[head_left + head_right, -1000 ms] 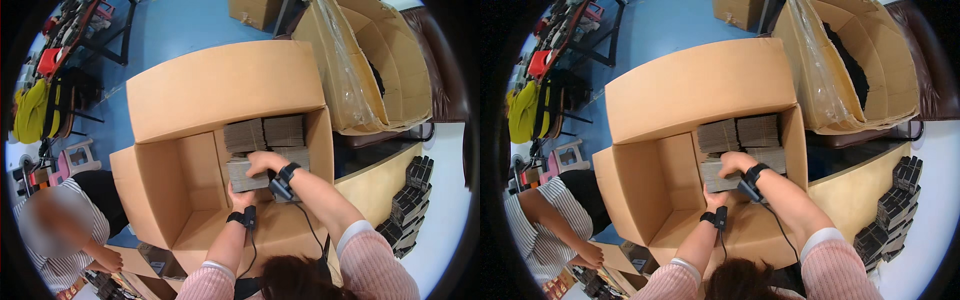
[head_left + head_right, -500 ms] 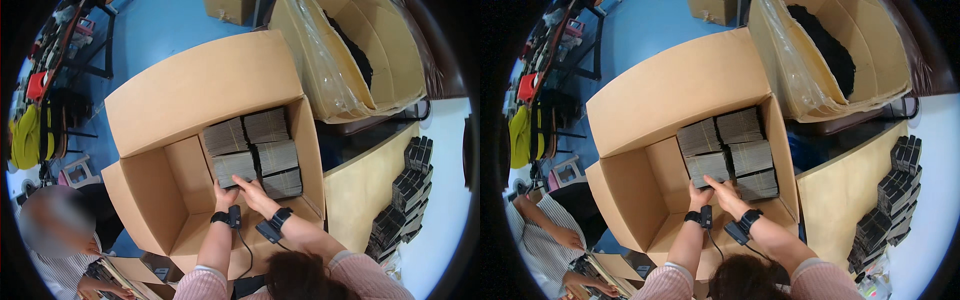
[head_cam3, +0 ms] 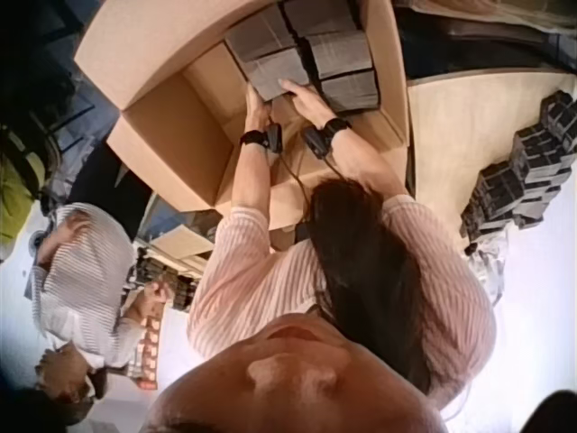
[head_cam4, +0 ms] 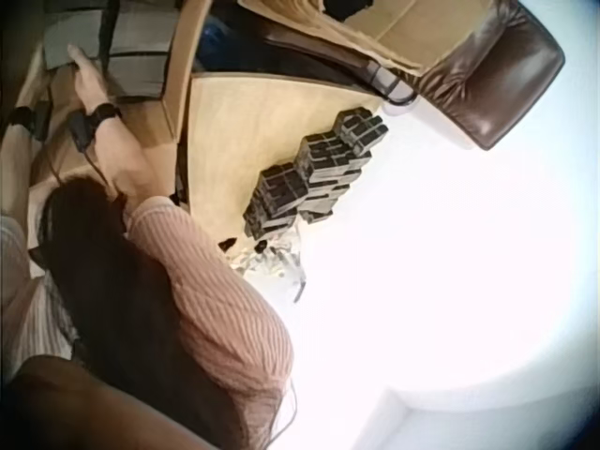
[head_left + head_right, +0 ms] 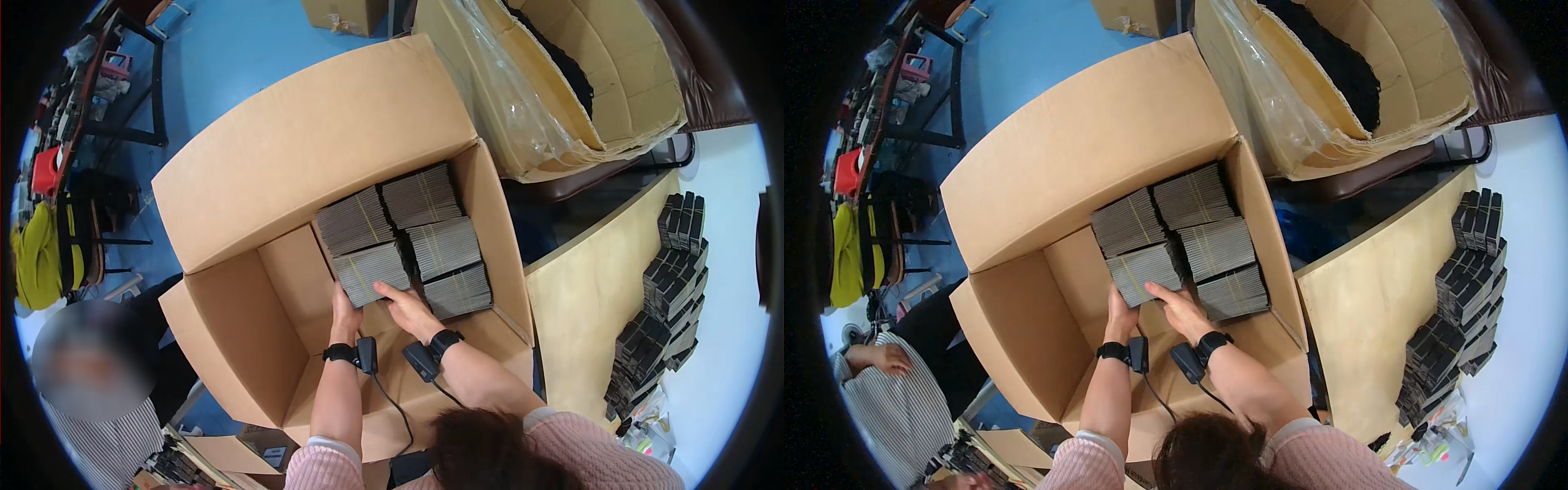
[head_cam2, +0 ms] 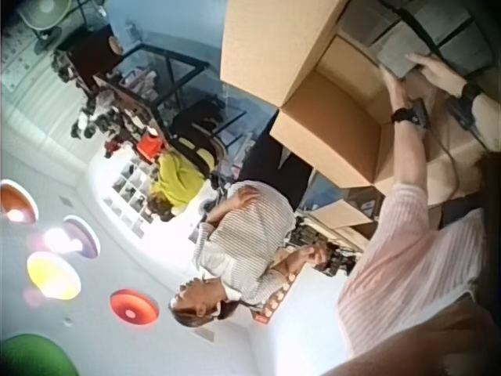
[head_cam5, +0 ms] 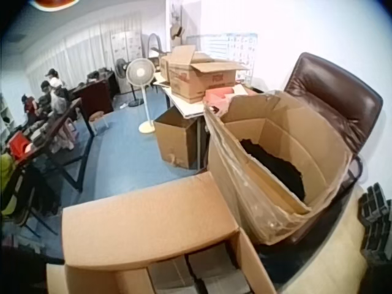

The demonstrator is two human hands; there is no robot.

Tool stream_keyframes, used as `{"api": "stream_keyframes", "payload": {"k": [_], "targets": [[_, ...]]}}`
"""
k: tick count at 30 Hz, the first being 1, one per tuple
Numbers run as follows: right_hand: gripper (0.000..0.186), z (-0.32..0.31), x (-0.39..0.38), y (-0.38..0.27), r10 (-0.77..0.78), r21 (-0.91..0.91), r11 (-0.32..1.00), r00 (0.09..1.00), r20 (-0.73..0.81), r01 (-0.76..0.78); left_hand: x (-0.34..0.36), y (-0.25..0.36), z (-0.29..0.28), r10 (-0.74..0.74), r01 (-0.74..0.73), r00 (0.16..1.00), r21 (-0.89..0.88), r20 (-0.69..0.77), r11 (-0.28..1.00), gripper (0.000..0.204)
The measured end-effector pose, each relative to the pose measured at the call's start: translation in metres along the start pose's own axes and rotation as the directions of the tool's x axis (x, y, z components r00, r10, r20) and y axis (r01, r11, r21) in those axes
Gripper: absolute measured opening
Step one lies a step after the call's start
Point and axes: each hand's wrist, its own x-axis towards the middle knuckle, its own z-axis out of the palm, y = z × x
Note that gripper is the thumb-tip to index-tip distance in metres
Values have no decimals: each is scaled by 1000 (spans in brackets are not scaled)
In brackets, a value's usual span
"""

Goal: Packing bundles of cards or cards-like objects into a cardboard box.

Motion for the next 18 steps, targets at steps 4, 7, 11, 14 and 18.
{"api": "stream_keyframes", "payload": {"k": [4,7,11,14,18], "targets": [[59,-1,-1,-2,19,-45,999,1000,5,-19,-12,-1,5,47,-45,998,58,-31,997,41],[58,-1,0,-4,2,-85,996,1000,30,1,-15,0,9,55,-54,998,63,-23,997,42],[56,0,-2,0,51,-27,998,999,-4,-51,-16,13,8,36,-26,998,211,-42,977,44],[58,-2,-2,2,90,-49,995,996,-12,-90,-13,24,11,2,8,999,245,-40,970,44],[59,-10,1,-8,126,59,990,991,35,-128,-4,26,24,-10,26,997,200,-79,979,43]]}}
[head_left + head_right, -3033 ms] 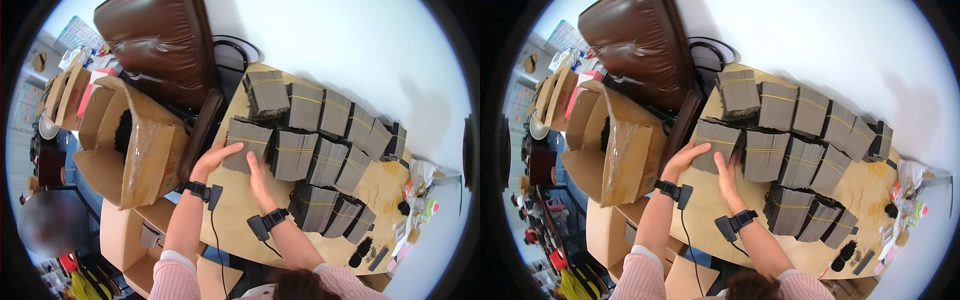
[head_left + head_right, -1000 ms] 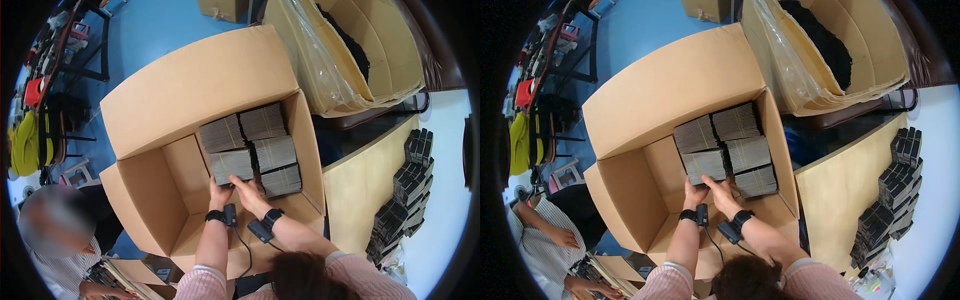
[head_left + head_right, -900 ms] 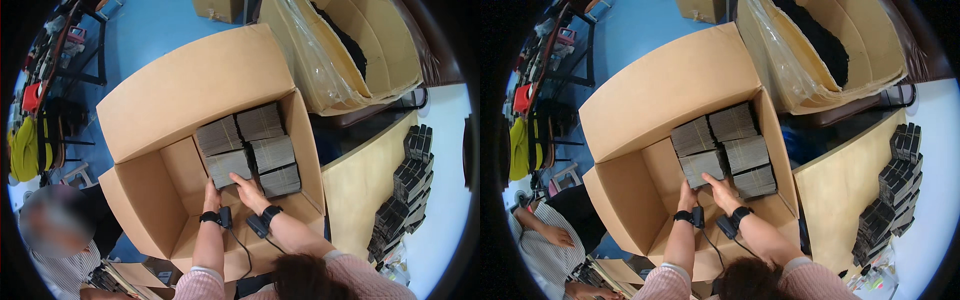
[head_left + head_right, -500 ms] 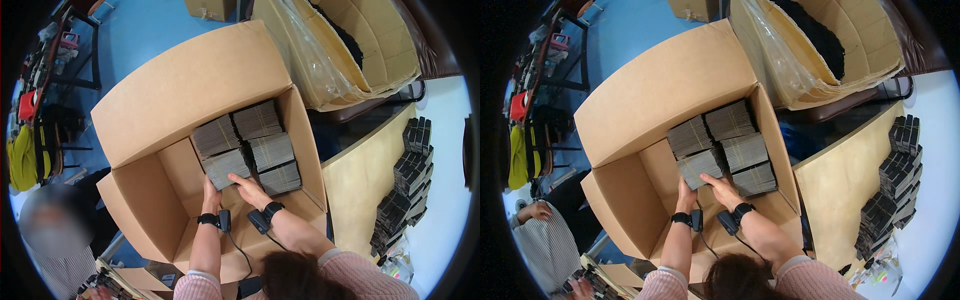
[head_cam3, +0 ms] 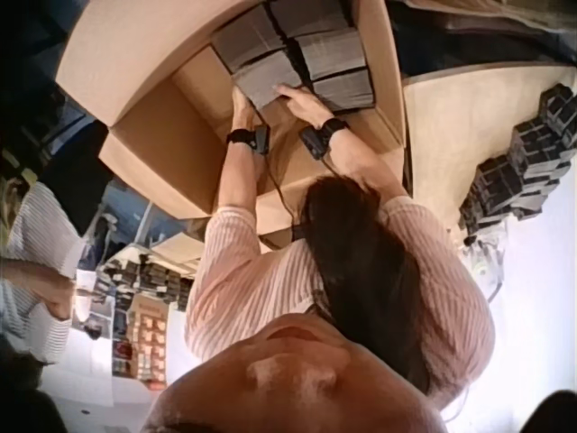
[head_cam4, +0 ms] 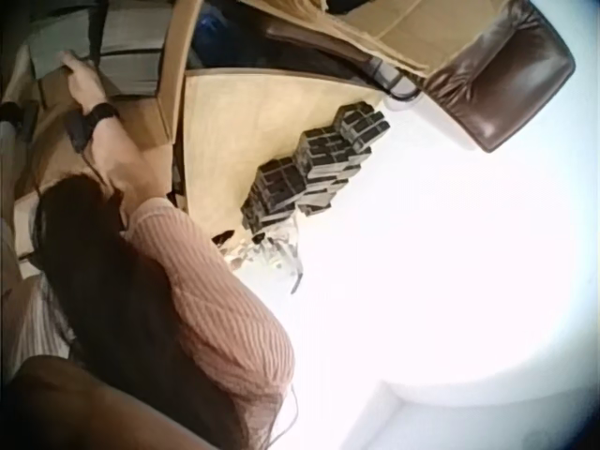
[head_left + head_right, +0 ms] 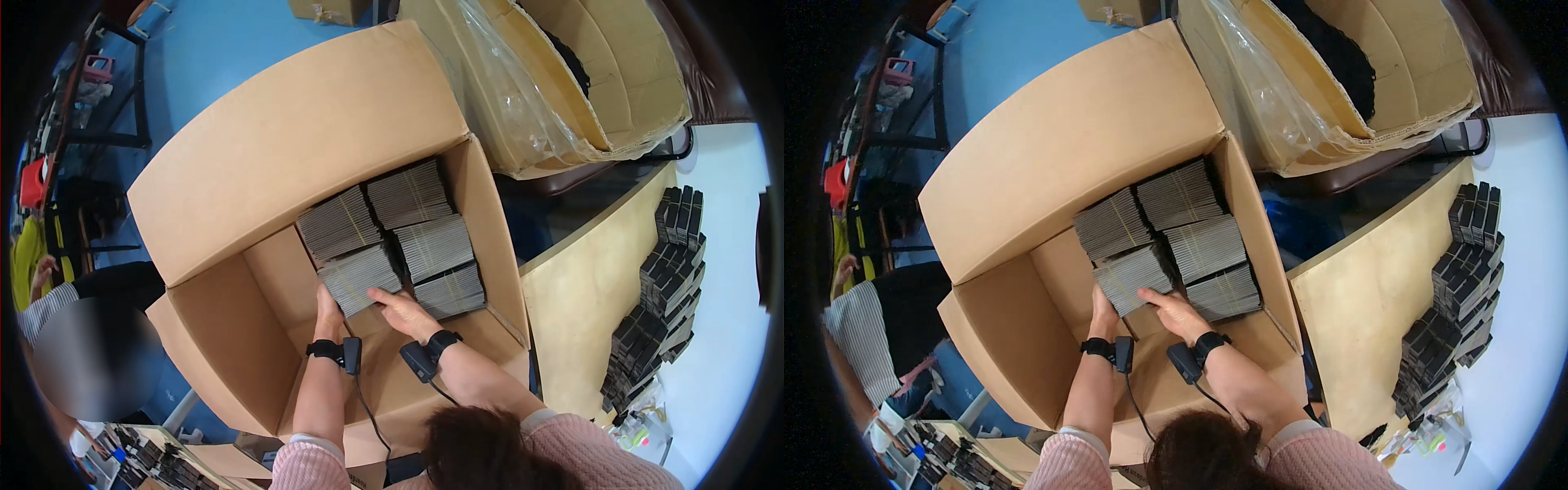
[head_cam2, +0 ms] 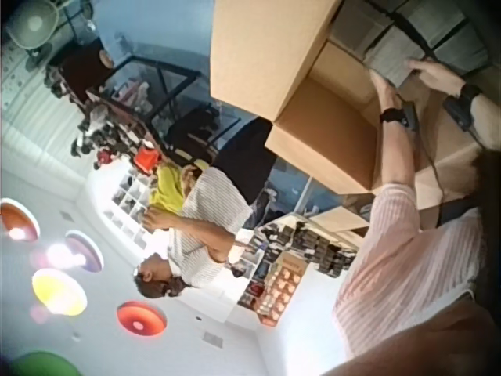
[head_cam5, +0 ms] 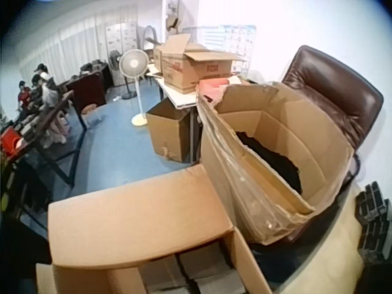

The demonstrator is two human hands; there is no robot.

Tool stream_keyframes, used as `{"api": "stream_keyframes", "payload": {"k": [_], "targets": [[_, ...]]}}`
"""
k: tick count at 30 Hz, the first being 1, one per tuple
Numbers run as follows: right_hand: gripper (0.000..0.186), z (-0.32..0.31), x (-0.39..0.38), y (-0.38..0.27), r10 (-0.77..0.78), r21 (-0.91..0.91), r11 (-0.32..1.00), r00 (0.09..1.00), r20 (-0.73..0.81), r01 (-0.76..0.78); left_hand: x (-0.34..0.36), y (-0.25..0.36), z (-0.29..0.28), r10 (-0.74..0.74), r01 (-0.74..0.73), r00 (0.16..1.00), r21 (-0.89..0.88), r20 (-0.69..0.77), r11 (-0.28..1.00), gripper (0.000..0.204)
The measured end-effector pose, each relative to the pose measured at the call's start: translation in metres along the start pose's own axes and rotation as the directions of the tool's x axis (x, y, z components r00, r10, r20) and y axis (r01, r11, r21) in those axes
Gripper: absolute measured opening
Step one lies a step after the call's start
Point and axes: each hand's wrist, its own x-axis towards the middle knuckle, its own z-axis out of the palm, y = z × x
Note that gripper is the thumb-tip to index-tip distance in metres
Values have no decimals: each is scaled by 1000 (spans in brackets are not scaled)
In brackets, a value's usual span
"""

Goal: Packing bundles of cards or cards-like objects into a cardboard box.

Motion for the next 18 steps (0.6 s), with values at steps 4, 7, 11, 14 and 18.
{"api": "stream_keyframes", "payload": {"k": [4,7,11,14,18], "targets": [[64,-2,0,-6,47,21,999,999,1,-47,-1,-3,8,70,-70,997,-12,35,997,51],[63,0,-1,-2,31,-29,999,999,28,-30,-6,-2,5,65,-64,997,-33,31,997,50],[59,-2,3,2,122,-113,986,992,-34,-125,-7,2,3,5,-6,999,-46,-36,999,50],[52,-2,9,-2,23,-290,956,998,-65,-41,-1,5,12,29,-23,994,52,-103,998,53],[37,6,19,-6,-32,284,958,998,-46,44,11,3,29,42,-24,993,162,-109,987,56]]}}
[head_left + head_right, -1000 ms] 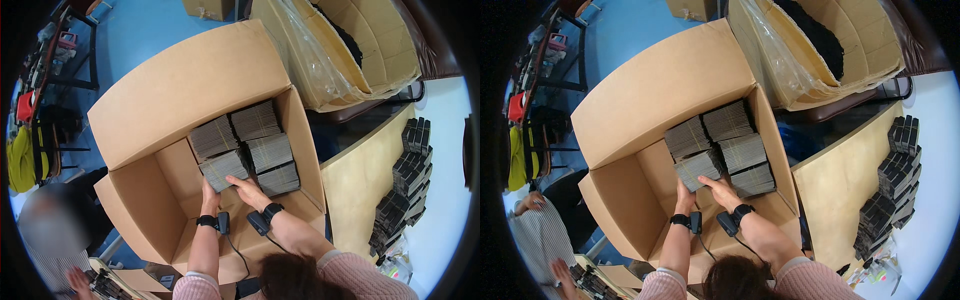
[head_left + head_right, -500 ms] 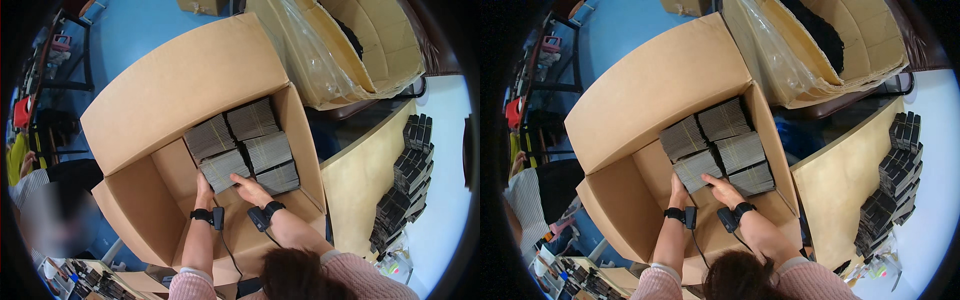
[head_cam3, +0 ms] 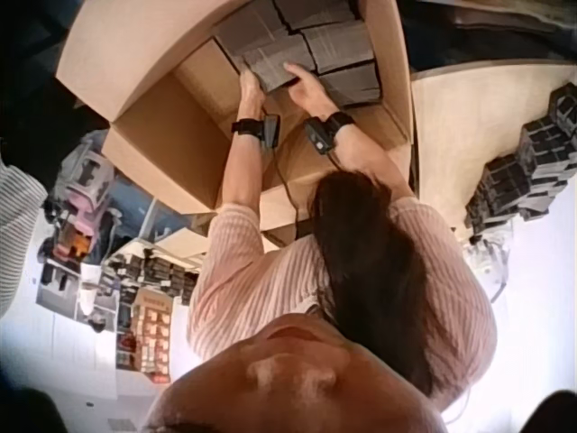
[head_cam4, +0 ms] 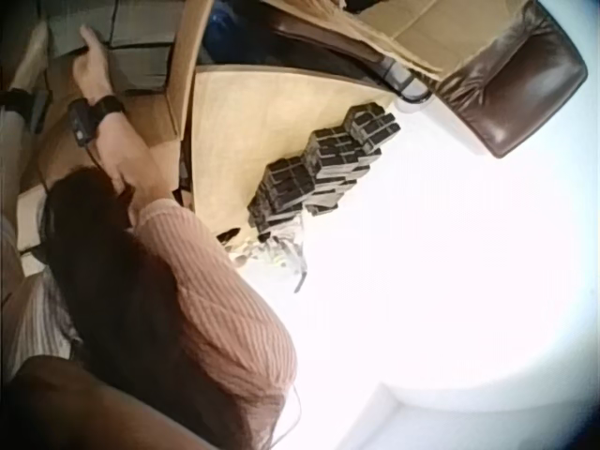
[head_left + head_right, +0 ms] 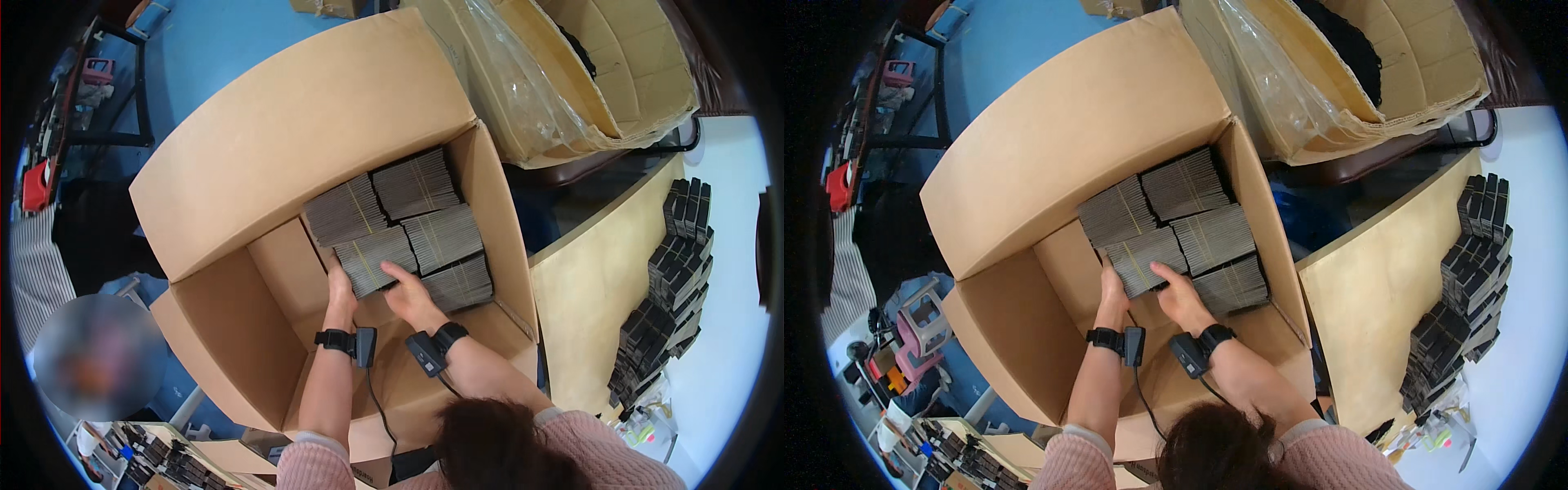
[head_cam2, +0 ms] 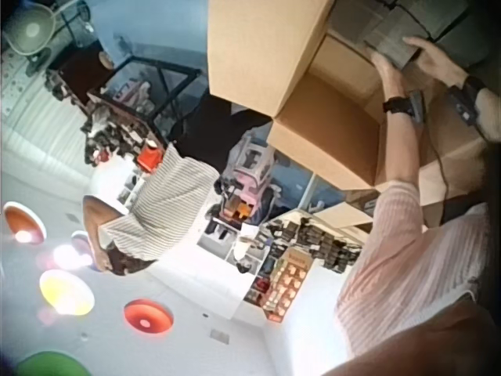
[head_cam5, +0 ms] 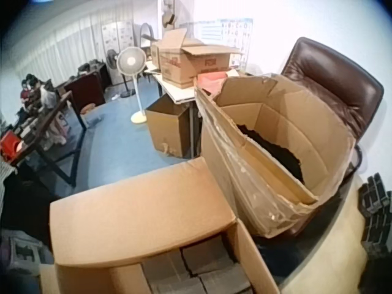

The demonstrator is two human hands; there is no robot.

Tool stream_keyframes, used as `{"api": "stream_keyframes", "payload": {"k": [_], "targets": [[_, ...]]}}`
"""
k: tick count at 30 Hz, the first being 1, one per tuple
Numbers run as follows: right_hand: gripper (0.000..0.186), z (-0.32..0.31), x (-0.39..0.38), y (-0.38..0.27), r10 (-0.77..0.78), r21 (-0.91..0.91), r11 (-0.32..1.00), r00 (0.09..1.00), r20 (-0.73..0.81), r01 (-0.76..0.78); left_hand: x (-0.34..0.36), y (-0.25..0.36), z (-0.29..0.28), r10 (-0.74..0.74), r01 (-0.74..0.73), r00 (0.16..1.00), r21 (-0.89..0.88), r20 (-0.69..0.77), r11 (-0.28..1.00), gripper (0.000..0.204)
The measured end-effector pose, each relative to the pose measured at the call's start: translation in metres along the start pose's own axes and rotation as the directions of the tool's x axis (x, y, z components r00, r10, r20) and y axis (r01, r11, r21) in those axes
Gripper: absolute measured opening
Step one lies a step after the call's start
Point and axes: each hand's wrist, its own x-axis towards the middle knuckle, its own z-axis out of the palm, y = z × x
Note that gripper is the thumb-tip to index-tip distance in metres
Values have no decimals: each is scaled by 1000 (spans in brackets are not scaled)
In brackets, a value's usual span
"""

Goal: Packing bundles of cards or cards-like objects into a cardboard box.

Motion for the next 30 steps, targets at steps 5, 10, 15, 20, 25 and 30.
{"api": "stream_keyframes", "payload": {"k": [5,10,15,20,25,30], "targets": [[37,2,0,-1,28,65,997,1000,5,-29,5,-1,-12,-2,12,990,-74,141,997,55],[42,8,-14,0,53,23,998,998,-38,-52,4,-4,-32,85,-84,985,-12,154,996,58],[49,35,-93,-11,122,-334,933,991,-62,-136,-62,18,-12,269,-263,938,57,-219,963,47],[46,-8,-252,-114,-253,-487,761,887,387,430,-197,10,109,728,-763,647,197,226,616,31],[33,-127,-400,-167,-755,-244,656,616,-225,714,-307,-86,260,85,-547,511,247,856,800,39],[32,-253,-459,-170,-564,212,531,529,-634,820,-348,-198,369,-330,-668,321,460,887,586,74]]}}
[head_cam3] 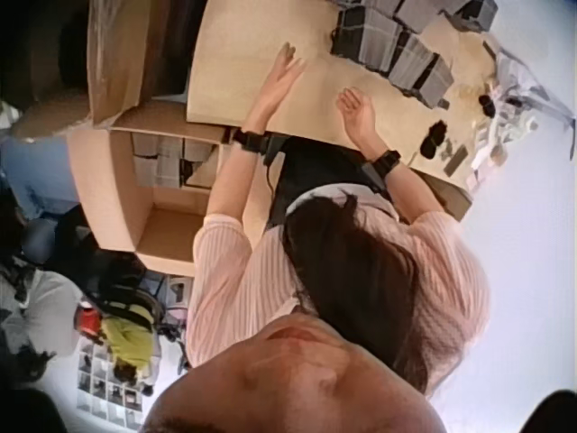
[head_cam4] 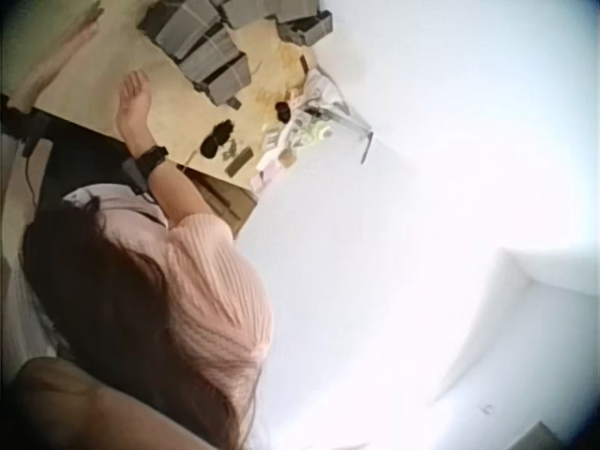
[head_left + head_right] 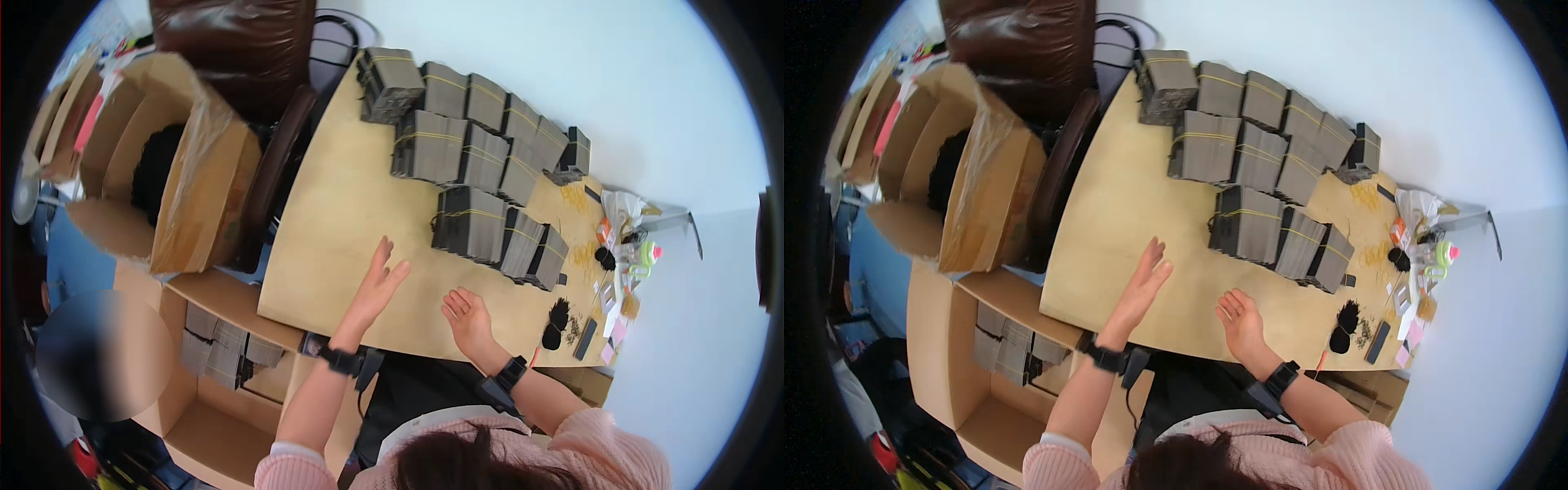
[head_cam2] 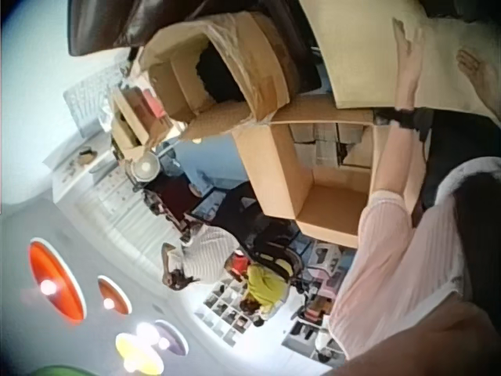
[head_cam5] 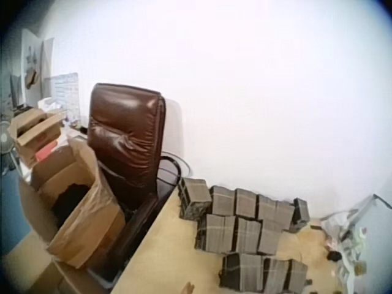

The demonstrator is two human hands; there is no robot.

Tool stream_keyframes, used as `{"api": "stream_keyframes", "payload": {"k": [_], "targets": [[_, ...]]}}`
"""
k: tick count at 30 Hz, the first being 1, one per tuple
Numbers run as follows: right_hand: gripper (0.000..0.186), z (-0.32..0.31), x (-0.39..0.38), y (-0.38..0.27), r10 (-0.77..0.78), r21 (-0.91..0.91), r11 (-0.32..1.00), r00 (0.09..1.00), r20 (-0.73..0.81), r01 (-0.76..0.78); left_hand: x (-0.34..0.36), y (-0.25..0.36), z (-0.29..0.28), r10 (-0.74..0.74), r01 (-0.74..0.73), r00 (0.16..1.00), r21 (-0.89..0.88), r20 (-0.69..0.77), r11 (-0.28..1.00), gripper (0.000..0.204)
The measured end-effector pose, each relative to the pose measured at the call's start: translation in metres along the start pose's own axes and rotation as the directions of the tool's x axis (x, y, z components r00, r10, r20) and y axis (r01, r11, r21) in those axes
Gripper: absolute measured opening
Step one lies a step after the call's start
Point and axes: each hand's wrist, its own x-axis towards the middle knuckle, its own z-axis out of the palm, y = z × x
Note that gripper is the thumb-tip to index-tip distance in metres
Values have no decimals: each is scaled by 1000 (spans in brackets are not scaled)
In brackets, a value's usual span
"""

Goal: Packing bundles of cards or cards-like objects into a cardboard box.

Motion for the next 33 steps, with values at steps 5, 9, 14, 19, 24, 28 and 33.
{"api": "stream_keyframes", "payload": {"k": [5,9,14,19,24,28,33], "targets": [[38,-7,77,-9,-107,151,985,987,119,88,79,0,70,-151,118,982,253,115,960,97],[60,2,100,-5,-112,311,946,991,70,85,104,3,98,-164,113,974,289,159,951,108],[60,3,98,-12,-3,490,870,991,134,-64,120,4,100,-177,140,946,149,271,979,107],[57,10,86,-2,-94,276,958,994,48,78,129,5,92,-166,140,944,110,284,984,98],[49,-4,86,-5,-236,-117,956,944,233,268,137,13,84,-186,162,922,100,339,982,97],[41,-12,88,-17,-79,231,972,982,173,38,139,16,82,-228,181,909,161,348,970,96],[46,-13,84,-23,-84,303,952,914,397,-44,134,15,80,-207,156,921,176,329,972,96]]}}
